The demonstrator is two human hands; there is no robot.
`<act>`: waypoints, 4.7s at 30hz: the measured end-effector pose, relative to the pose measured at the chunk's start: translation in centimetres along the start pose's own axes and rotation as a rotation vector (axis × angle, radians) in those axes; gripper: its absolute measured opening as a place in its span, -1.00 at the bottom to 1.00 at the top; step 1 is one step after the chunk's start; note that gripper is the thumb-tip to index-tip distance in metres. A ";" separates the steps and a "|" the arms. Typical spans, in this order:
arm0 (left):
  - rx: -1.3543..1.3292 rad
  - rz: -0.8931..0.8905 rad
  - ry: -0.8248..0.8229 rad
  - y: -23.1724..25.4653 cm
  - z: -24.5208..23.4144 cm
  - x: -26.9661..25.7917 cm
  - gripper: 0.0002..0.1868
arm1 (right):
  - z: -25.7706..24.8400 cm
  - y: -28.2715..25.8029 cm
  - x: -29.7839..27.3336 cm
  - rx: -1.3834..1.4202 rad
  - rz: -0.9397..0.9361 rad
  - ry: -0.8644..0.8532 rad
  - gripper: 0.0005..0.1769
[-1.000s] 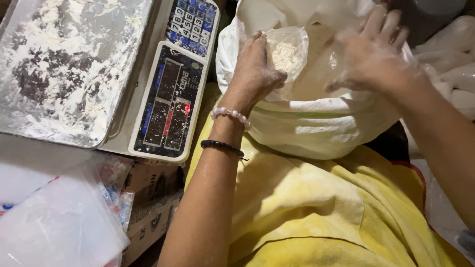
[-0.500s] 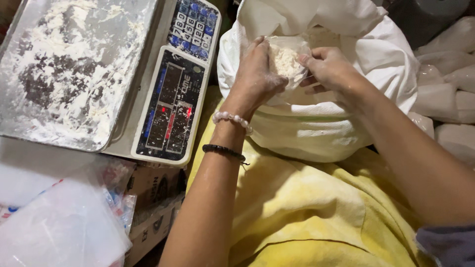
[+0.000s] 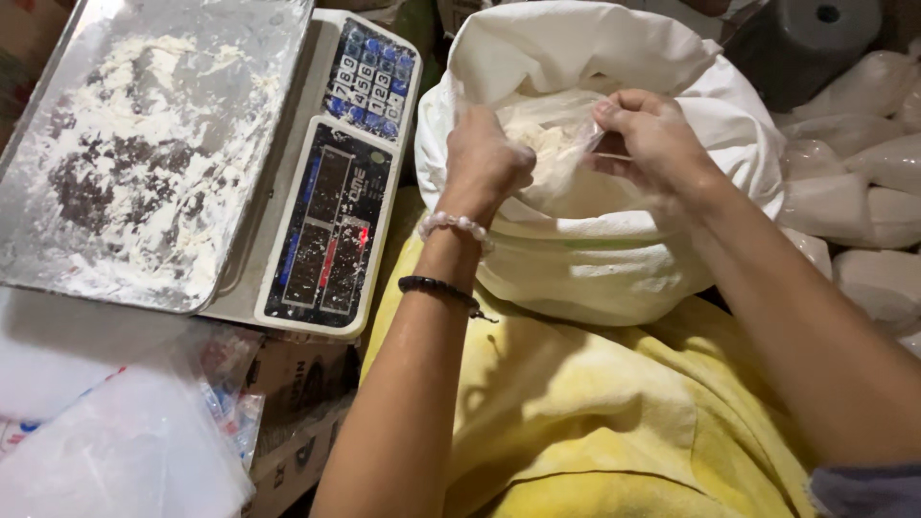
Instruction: The person scoops white powder from a large sack into small plastic bags, weighs each bag on a digital scale, and adjusts the contents to reach a target weight. The person then ties the filled bags and sets them aside.
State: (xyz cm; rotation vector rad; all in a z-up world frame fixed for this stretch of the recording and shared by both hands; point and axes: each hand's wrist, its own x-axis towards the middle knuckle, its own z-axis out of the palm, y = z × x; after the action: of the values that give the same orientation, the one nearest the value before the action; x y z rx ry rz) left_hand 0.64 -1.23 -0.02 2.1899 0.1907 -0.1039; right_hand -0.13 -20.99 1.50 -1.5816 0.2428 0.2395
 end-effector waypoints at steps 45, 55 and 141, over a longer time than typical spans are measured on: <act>-0.481 0.218 -0.049 9.2 -8.7 -4.6 -0.64 | 1.3 -7.4 -3.0 0.350 -0.120 -0.026 -0.88; -0.728 0.373 -0.148 11.0 -11.2 -4.8 -0.69 | 2.4 -11.6 -4.8 0.328 -0.221 -0.031 -0.83; -0.172 -0.028 0.385 -2.4 -42.2 -8.5 -0.83 | 37.7 -19.1 -0.1 -0.265 -0.241 -0.508 -0.63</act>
State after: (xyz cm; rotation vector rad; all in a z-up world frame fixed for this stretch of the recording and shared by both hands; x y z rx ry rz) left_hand -8.00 33.58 24.01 2.0172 0.4303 0.3105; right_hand 5.50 17.14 18.85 -1.7344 -0.3865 0.4878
